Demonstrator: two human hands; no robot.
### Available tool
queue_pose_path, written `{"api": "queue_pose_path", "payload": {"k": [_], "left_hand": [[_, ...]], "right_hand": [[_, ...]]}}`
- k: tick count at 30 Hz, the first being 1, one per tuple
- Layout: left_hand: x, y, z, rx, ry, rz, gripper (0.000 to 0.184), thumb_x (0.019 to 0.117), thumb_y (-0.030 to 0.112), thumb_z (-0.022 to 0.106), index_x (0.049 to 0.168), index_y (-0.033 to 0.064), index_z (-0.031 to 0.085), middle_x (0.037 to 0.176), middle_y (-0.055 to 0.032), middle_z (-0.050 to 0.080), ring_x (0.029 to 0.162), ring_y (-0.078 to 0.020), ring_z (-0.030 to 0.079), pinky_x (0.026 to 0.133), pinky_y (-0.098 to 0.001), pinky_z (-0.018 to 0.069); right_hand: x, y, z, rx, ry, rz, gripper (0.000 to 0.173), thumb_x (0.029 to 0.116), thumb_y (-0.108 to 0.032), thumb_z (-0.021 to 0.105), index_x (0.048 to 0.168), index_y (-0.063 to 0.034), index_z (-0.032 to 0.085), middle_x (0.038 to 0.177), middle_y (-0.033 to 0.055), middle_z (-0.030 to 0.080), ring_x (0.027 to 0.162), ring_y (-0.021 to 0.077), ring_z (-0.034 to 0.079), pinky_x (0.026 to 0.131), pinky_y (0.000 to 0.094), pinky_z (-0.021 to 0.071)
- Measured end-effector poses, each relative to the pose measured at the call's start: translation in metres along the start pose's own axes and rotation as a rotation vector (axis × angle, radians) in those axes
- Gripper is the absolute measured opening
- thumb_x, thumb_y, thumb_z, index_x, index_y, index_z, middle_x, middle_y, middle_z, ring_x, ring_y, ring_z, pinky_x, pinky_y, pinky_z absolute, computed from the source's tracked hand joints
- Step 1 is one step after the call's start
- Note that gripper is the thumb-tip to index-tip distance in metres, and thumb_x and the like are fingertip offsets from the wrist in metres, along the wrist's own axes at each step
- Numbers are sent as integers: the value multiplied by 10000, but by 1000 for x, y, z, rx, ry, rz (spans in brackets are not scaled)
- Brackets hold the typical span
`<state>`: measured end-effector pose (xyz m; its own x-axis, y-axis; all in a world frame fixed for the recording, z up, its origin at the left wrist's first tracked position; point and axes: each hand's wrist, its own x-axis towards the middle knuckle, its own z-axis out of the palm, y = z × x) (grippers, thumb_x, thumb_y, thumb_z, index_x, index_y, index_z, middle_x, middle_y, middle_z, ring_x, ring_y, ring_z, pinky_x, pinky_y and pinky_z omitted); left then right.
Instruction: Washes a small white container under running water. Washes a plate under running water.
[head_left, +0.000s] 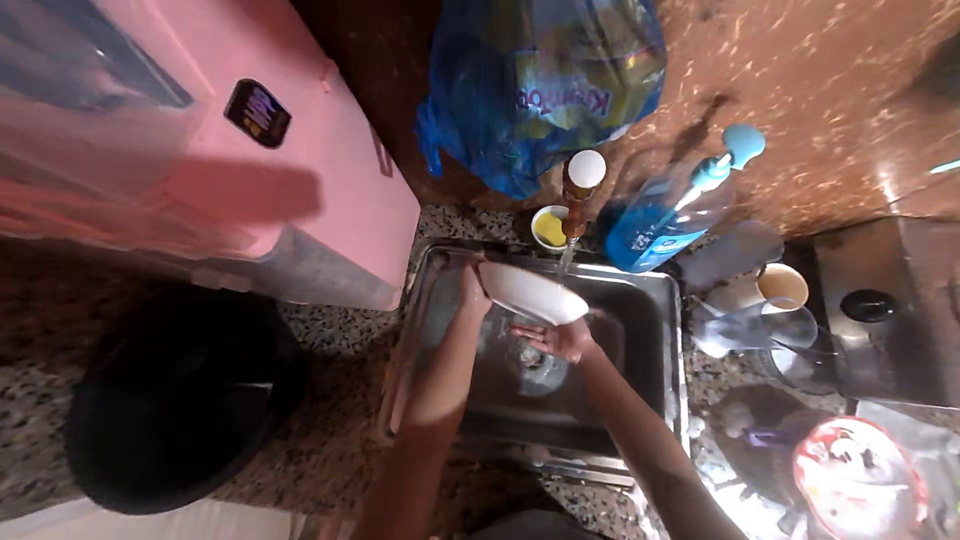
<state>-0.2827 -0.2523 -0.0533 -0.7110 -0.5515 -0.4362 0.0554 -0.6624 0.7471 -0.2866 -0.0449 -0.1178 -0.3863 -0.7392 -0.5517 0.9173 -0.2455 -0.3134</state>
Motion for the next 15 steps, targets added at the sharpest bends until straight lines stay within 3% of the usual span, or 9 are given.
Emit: {"api": "queue_pose_path", "payload": {"k": [1,3,5,6,7,9,11,13,15], "left_hand": [[2,-5,-2,-38,-107,6,318,1064,189,400,766,191,511,607,74,522,568,-48,559,611,-235,538],[4,-16,-11,-38,-418,-42,433,1057,163,316,656,223,468,572,88,501,587,-51,538,703,-239,497],[-7,-21,-17,86,-523,-186,362,1084,247,319,873,167,601,875,10,715,842,-92,693,804,-279,583],[-19,-19,-16,167,-537,-276,353,1097,298,320,1068,153,640,1019,7,727,923,-90,698,813,-280,594],[-31,-15,-11,255,-507,-371,372,1094,354,343,1194,160,644,1044,2,728,921,-100,701,786,-298,602],[-45,-14,1,453,-387,-542,396,1076,430,384,1256,159,609,1032,-42,710,892,-156,696,752,-353,596],[-43,-21,7,596,-426,-619,368,1086,360,397,1324,127,552,1095,-77,687,937,-181,682,809,-369,584],[-33,-31,12,663,-503,-592,338,1090,240,393,1381,98,489,1161,-98,668,992,-187,672,860,-379,573],[-22,-41,24,748,-507,-473,360,1078,171,428,1419,61,464,1222,-145,642,1057,-217,649,905,-420,556]], "right_hand": [[-7,0,-7,26,24,-69,594,1066,-519,233,1256,-70,573,1108,177,712,988,278,716,821,379,607],[-32,-11,-9,48,82,-128,373,1035,-345,332,1074,-110,619,961,102,722,867,219,727,744,363,624],[-58,-24,-4,-7,153,-192,364,1029,-283,300,1100,-116,616,978,93,720,898,223,719,781,422,623],[-69,-30,1,-50,222,-233,370,1032,-260,278,1112,-125,613,966,75,718,887,203,714,778,416,616],[-79,-34,5,-77,280,-278,362,1035,-234,268,1142,-133,599,969,66,717,883,189,712,777,407,612],[-91,-38,4,-84,315,-377,365,1032,-170,267,1292,-155,524,1057,69,694,944,188,696,819,412,596],[-96,-34,-5,-51,263,-500,487,985,-72,300,1434,-230,405,1167,64,662,1019,193,677,860,428,582],[-98,-27,-13,-11,286,-583,652,919,3,339,1508,-276,310,1217,83,634,1045,211,667,859,443,581],[-98,-19,-18,37,388,-582,652,924,6,349,1523,-244,289,1211,116,632,1033,235,671,846,461,582]]}}
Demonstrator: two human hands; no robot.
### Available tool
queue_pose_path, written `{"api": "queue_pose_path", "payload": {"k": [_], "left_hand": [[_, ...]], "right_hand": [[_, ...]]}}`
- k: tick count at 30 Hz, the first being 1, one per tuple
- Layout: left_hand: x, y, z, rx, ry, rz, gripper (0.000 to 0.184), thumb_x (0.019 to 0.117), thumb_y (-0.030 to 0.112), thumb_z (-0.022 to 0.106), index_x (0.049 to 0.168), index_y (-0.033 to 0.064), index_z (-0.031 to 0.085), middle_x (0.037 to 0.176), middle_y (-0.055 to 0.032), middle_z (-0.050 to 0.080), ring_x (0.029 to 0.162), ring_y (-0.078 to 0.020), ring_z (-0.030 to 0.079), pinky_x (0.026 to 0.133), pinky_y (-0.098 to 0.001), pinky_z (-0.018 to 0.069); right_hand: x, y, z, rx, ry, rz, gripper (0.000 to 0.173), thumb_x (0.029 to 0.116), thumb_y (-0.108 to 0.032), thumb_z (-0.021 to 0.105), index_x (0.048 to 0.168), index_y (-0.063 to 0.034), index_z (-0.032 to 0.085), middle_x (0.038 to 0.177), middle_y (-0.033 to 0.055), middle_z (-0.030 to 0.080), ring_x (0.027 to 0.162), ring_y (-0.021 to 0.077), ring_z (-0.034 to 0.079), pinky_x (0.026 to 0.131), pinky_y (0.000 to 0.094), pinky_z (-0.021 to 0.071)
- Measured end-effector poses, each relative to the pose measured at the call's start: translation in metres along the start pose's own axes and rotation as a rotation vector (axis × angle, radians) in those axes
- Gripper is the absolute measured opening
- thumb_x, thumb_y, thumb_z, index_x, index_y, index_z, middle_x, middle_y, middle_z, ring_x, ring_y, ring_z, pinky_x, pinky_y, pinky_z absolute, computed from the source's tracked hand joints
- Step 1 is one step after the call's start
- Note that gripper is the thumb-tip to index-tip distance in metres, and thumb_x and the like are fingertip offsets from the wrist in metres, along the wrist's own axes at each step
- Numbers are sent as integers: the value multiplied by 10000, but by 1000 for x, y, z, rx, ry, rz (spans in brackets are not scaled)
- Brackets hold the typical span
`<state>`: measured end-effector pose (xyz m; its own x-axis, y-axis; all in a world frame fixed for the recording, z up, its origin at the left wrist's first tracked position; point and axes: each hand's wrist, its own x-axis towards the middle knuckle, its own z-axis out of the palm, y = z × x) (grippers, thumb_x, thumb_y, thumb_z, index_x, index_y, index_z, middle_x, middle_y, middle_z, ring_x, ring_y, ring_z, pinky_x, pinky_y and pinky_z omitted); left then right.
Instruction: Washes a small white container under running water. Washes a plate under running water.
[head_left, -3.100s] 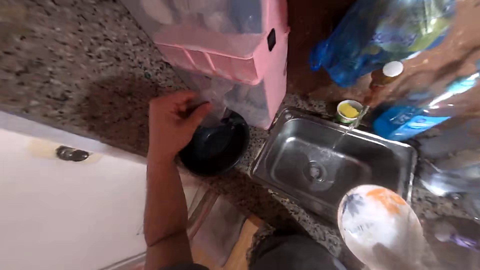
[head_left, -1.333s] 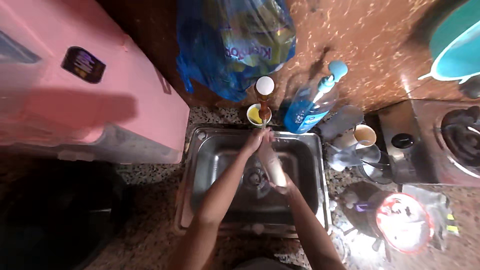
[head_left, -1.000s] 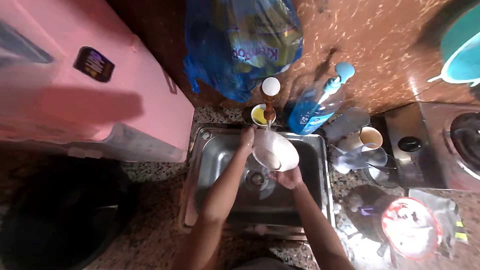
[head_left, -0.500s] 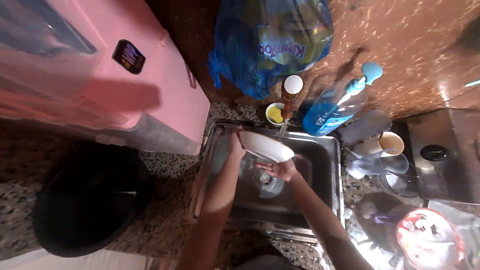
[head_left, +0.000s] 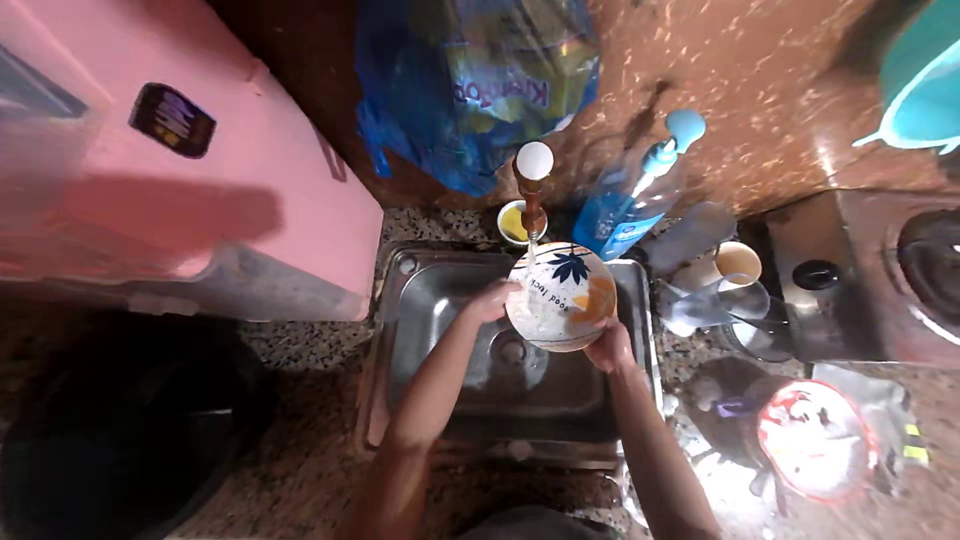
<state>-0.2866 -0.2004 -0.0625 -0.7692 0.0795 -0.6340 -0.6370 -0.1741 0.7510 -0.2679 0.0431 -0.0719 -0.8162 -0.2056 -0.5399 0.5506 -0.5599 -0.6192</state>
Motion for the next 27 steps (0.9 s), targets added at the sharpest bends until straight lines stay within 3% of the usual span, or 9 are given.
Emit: {"api": "queue_pose_path", "payload": {"k": [3,5,8,11,17,19,22,24,27], "left_hand": [[12,30,15,271,19,137,399,1085,162,467,1455,12,457,1383,-196,558,1247,-258,549,1055,-464,457],[15,51,28,428,-32,210,397,1049,125,531,1425,-1,534,1435,-213,547,1329,-301,513,1113,-515,402],[12,69,43,628,-135,315,387,1030,79,533,1408,15,583,1432,-199,573,1334,-305,532,1125,-501,408],[-22,73,52,784,-81,455,367,1041,68,518,1395,53,614,1433,-220,576,1331,-382,539,1116,-552,410],[-20,68,22,941,-80,614,538,992,-86,404,1495,75,508,1530,-165,504,1429,-296,469,1192,-495,356],[-36,62,7,915,-7,566,616,986,-101,402,1561,119,416,1601,-114,426,1467,-272,424,1208,-501,348],[-62,47,-17,790,180,311,693,993,-54,463,1619,102,213,1623,-185,353,1434,-355,448,1140,-571,406],[-72,22,-30,551,273,112,582,1020,29,474,1577,96,322,1506,-226,477,1320,-375,533,1049,-595,462],[-74,-15,-35,192,294,-90,387,999,68,504,1381,10,494,1213,-210,605,1028,-289,617,862,-483,536]], "right_hand": [[-6,16,-10,-37,107,111,401,1025,-77,332,1423,-84,377,1172,159,636,1008,250,671,841,449,582],[-11,29,-14,-28,106,194,340,1039,-108,338,1357,-35,431,1158,176,636,987,262,671,824,451,587],[-13,44,-14,55,91,232,301,1043,-158,345,1276,-24,479,1071,172,651,887,267,689,744,445,608],[-8,50,-10,170,14,240,301,1054,-216,339,1239,-50,507,1073,167,674,908,275,702,745,461,613],[10,44,9,36,-26,226,417,1063,-395,335,1251,-91,549,1026,150,707,902,281,712,745,494,606],[12,37,14,-26,-113,200,457,1061,-421,299,1264,-106,562,1043,132,713,945,266,709,800,494,603],[11,19,23,-203,-188,261,449,1056,-396,264,1300,-129,529,1087,123,678,970,263,680,801,487,586],[11,7,28,-327,-275,346,485,1045,-431,238,1290,-124,523,1048,131,691,891,260,701,731,427,604],[0,-15,41,-585,-314,418,582,1111,-474,179,1367,-58,496,1065,199,696,846,288,717,707,391,596]]}}
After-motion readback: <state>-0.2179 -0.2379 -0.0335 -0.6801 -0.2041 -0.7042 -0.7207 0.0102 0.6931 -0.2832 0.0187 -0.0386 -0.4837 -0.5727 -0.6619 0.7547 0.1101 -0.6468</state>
